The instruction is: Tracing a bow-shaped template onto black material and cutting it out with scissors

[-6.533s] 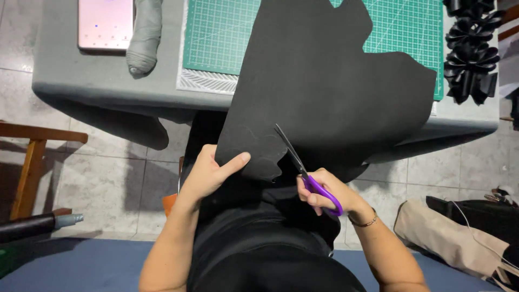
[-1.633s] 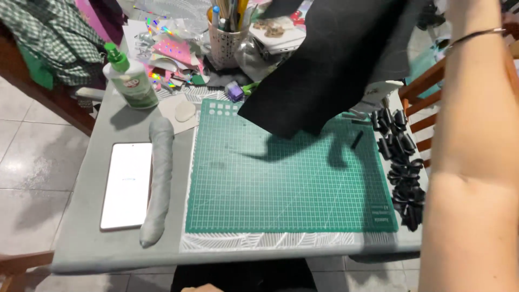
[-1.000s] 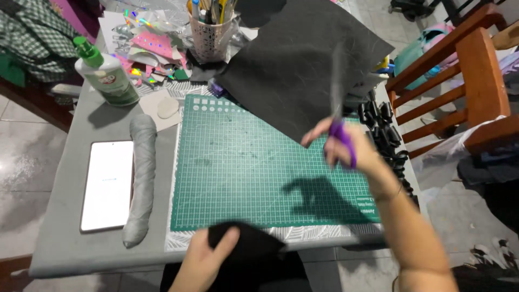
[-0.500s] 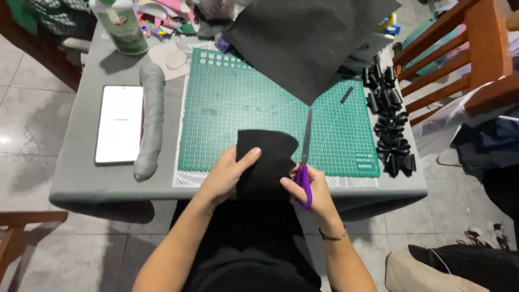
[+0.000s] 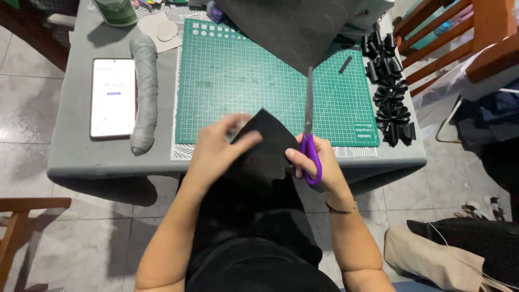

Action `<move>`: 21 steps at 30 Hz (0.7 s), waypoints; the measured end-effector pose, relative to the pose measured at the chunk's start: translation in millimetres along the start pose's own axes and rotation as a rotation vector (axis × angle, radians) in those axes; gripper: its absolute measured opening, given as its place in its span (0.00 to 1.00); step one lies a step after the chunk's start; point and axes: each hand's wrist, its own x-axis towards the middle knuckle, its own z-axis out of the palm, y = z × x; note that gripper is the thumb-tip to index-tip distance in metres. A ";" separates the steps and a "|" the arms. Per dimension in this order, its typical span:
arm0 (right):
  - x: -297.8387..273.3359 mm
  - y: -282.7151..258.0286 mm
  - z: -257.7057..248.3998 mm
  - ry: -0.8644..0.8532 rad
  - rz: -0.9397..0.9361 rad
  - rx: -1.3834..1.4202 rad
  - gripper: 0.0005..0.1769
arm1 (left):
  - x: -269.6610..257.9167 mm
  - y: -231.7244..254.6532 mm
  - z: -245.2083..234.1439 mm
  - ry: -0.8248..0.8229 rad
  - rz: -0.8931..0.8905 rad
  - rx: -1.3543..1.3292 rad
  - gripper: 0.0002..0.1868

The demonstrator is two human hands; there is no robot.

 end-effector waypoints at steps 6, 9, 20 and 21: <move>2.9 -21.0 31.4 0.106 0.195 0.059 0.14 | -70.8 54.0 25.6 -0.517 0.471 -0.264 0.07; 3.6 -25.2 34.9 0.008 0.140 0.024 0.16 | -94.4 17.8 81.4 -1.056 0.305 -0.059 0.37; -42.5 -24.5 36.1 0.263 -0.019 0.188 0.12 | -104.0 -46.9 122.0 -0.107 0.114 -0.378 0.52; -45.8 -28.3 39.9 0.282 -0.022 0.132 0.11 | -106.2 -46.8 121.4 -0.042 0.120 -0.350 0.41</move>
